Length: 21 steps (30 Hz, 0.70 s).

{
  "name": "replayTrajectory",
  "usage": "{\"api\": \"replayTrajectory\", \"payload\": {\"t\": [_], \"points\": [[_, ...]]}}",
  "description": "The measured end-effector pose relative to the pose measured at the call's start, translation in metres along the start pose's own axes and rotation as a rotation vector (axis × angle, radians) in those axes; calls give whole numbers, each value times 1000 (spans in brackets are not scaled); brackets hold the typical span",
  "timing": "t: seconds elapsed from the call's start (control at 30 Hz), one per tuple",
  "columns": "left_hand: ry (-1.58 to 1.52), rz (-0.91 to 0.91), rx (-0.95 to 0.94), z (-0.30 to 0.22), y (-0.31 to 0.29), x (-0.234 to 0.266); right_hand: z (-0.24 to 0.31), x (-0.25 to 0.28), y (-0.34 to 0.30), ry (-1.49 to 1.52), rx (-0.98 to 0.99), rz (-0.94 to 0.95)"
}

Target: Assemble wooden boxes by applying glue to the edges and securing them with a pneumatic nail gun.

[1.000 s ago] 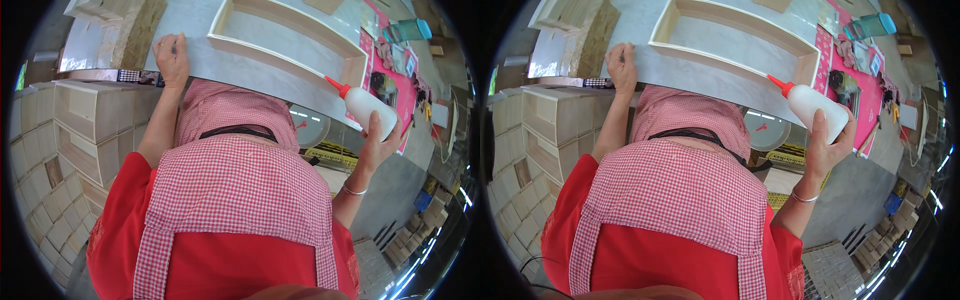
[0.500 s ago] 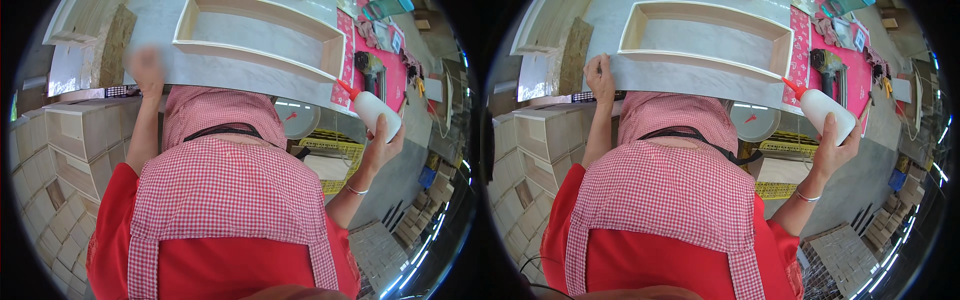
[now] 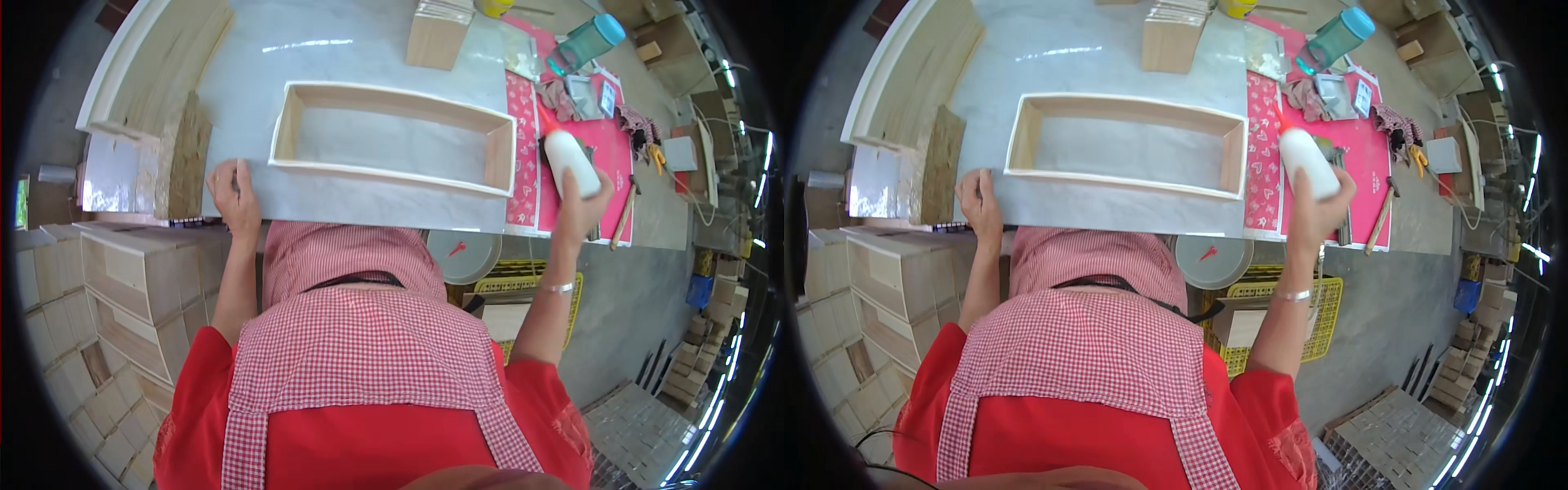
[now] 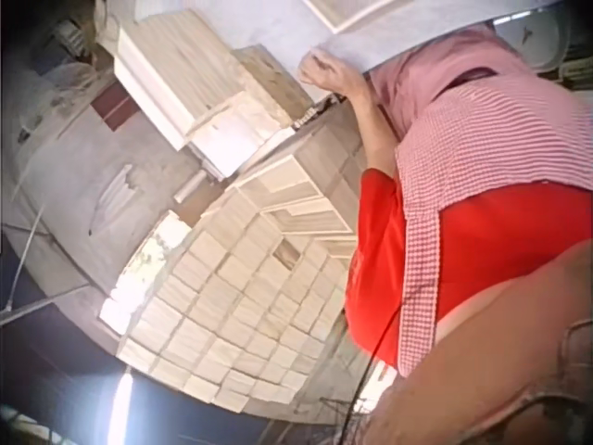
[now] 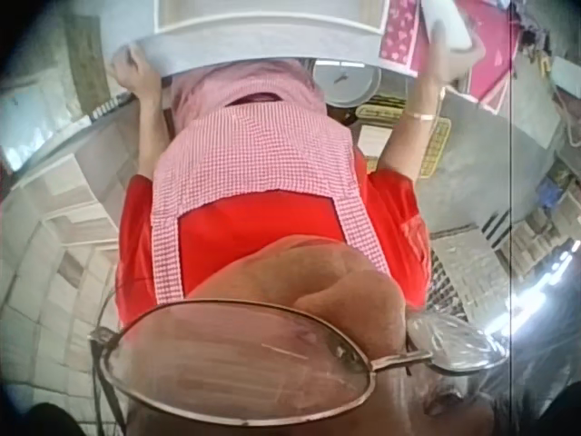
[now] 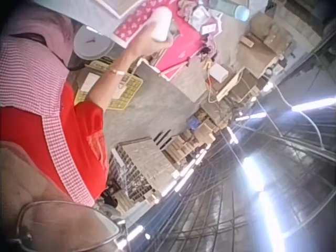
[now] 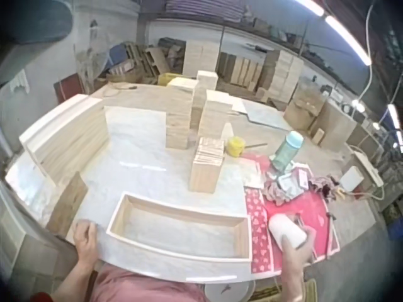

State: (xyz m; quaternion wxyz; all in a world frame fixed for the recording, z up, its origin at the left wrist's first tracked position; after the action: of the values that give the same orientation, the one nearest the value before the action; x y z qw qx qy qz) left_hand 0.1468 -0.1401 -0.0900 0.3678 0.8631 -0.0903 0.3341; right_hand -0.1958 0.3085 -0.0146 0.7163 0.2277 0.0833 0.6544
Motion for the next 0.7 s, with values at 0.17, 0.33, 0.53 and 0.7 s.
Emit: {"api": "replayTrajectory", "payload": {"t": [0.17,0.33,0.53,0.7], "points": [[-1,45,90,5,-2,-6,-32,-71,47,-192,72,29],[97,105,115,9,4,-16,-86,-132,75,-491,258,236],[102,137,180,42,6,-20,-14,-16,35,-268,281,-21],[97,204,191,41,9,-21,-88,239,-117,-511,-38,-825]]}}
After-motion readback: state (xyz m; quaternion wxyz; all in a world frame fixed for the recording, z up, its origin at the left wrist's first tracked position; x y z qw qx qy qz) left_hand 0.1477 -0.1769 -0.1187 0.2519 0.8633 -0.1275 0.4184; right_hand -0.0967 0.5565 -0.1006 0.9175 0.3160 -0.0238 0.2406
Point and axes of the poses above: each hand's wrist, its own y-axis towards the middle knuckle, its own x-axis out of the back of the hand, z = x × y, the point moved 9 cm from there along y, towards the middle knuckle, and after that the axes turned 10 degrees about y, right-handed, at the moved point
